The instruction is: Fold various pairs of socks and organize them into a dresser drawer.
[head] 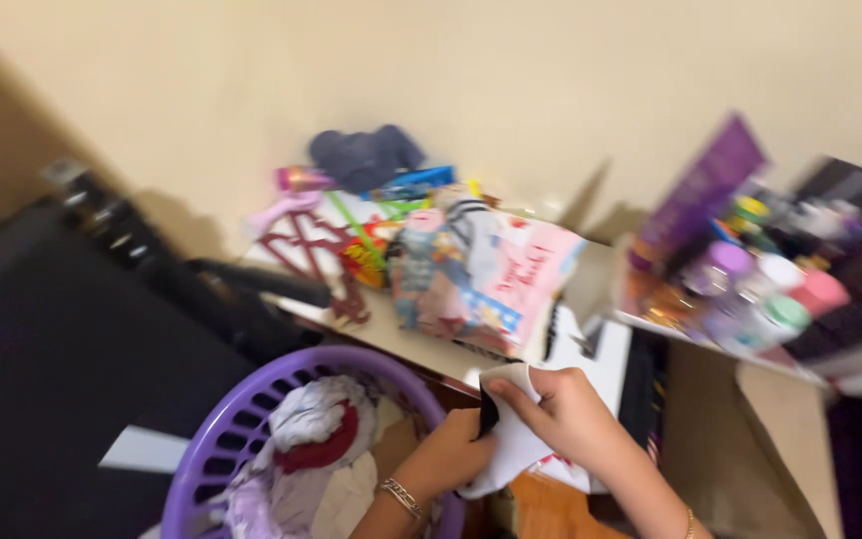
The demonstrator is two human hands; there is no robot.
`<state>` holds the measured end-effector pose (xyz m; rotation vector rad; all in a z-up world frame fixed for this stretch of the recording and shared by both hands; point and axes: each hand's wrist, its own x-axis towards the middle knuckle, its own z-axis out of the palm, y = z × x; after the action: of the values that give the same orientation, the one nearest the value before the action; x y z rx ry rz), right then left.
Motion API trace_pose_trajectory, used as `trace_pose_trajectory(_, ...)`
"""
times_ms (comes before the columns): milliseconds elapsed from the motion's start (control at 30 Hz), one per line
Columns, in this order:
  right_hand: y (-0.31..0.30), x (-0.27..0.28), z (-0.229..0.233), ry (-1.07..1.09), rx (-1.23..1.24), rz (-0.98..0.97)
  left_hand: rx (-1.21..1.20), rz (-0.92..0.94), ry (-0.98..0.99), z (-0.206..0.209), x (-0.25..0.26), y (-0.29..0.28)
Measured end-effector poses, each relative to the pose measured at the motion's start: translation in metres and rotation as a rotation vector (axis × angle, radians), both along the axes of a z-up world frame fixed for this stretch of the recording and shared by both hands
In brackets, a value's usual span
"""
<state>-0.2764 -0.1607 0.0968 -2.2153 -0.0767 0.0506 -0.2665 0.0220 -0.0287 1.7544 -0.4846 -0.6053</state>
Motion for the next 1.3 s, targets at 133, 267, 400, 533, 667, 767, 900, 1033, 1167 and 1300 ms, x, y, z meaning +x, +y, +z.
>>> trace_pose_trajectory(133,-0.083,-0.06,0.007,0.056,-0.045,-0.2,-0.164,-0.203,0.071,0.033,-0.031,-0.064)
trace_pose_trajectory(267,-0.177,-0.148,0.01,-0.027,-0.01,-0.278,-0.091,-0.654,-0.046,0.084,-0.066,-0.15)
trace_pose_trajectory(400,-0.24,-0.269,0.036,-0.069,-0.024,-0.715,0.35,-1.1,-0.087,0.101,-0.138,-0.26)
trace_pose_trajectory(533,-0.303,-0.423,0.019,-0.031,0.044,-1.167,0.197,-1.273,-0.015,0.031,-0.244,-0.388)
trace_pose_trajectory(667,-0.352,-0.577,-0.024,-0.264,0.325,-1.26,-0.289,-1.05,0.571,0.032,-0.375,-0.498)
trace_pose_trajectory(767,-0.373,-0.656,-0.052,-0.189,0.529,-1.331,-0.504,-1.069,0.749,0.051,-0.46,-0.566)
trace_pose_trajectory(900,-0.394,-0.731,-0.077,-0.401,0.916,-1.448,-0.486,-1.127,0.677,0.056,-0.552,-0.633)
trace_pose_trajectory(1033,-0.44,-0.799,-0.079,-0.612,0.818,-1.745,-0.2,-1.376,0.627,0.069,-0.619,-0.688)
trace_pose_trajectory(1167,-0.501,-0.857,-0.08,-0.649,0.658,-1.918,0.036,-1.376,0.771,0.05,-0.674,-0.773)
trace_pose_trajectory(1300,-0.585,-0.89,-0.075,-0.695,0.726,-1.995,0.017,-1.242,0.815,0.0,-0.712,-0.882)
